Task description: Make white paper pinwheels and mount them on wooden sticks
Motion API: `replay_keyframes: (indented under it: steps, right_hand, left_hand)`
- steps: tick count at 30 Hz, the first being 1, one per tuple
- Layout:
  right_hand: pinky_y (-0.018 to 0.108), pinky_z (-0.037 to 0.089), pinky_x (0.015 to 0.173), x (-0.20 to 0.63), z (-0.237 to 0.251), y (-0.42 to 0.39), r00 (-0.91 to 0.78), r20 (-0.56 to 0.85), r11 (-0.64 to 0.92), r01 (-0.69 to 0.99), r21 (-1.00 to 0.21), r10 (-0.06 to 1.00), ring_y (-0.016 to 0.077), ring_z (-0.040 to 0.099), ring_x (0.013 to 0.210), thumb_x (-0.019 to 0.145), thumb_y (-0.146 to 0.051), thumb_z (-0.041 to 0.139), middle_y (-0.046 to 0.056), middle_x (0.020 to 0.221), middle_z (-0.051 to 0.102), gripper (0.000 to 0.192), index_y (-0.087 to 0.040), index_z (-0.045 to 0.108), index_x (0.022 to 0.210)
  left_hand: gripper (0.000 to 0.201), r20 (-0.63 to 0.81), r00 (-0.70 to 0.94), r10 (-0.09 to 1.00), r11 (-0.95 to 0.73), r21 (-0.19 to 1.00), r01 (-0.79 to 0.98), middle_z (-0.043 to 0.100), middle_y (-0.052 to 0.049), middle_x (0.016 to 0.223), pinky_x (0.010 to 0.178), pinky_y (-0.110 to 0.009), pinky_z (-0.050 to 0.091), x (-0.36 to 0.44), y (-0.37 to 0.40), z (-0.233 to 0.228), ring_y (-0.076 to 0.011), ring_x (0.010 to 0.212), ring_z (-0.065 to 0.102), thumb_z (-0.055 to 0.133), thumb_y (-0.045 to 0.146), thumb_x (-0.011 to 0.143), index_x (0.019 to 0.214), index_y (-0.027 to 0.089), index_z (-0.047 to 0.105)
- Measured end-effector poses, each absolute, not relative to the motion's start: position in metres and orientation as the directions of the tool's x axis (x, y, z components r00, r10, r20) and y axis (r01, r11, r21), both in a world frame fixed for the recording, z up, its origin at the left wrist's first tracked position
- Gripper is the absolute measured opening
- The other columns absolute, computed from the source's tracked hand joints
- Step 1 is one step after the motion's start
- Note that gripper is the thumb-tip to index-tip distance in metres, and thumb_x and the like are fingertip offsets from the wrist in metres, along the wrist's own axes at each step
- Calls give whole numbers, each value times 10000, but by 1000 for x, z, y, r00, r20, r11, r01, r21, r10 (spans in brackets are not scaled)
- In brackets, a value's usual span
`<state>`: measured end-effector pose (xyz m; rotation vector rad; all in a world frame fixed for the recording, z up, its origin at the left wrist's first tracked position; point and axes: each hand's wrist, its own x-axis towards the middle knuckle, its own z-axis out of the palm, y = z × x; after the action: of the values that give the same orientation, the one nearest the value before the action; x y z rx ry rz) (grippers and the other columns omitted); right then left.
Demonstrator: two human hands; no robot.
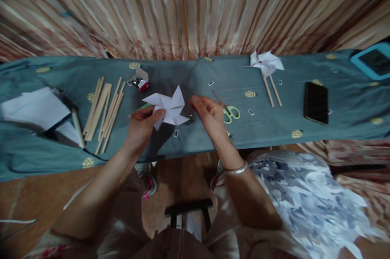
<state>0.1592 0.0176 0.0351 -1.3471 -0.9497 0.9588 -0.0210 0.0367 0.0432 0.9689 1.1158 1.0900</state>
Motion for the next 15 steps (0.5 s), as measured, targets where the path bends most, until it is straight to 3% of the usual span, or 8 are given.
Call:
replay_keyframes:
  steps: [3,6,10,12,15]
  right_hand:
    - [315,537,713,182,29,20,410,52,18,86,-996,911,155,632,691,766,-538,712,7,728,703,323,-218,711,719]
    - [332,522,711,196,23,18,386,144,12,325,-946,911,151,599,646,787,-421,685,-2,704,693,217,-209,716,748]
    - [363,522,786,195,20,9,130,214,84,637,-766,968,195,653,755,819,-243,612,30,821,729,129,-214,737,837]
    - [389,513,882,189,20,6,6,219,152,702,-696,976,233,675,907,824,-186,601,62,932,741,148,-211,736,880]
    - [415,491,960,181,18,4,-52,237,197,737,-646,970,257,663,1009,848,-165,594,82,996,739,149,-205,727,902]
  left_hand:
    - [117,-190,86,978,204,961,-189,704,8,665,592,-222,431,-25,39,44,-117,605,584,773,272,672,734,173,764]
    - [140,-180,49,982,187,960,-207,710,1,685,590,-227,443,-28,43,45,-122,607,592,788,285,656,742,178,762]
    - [152,-171,4,985,167,956,-242,709,0,684,577,-221,446,-31,48,46,-115,596,588,814,285,619,713,182,753]
    - [153,-168,-3,986,162,954,-253,707,-1,686,558,-215,437,-30,48,46,-110,586,580,820,285,611,699,183,747]
    - [148,-166,11,986,164,956,-243,689,3,658,548,-213,429,-29,48,46,-108,579,574,814,292,622,684,182,739]
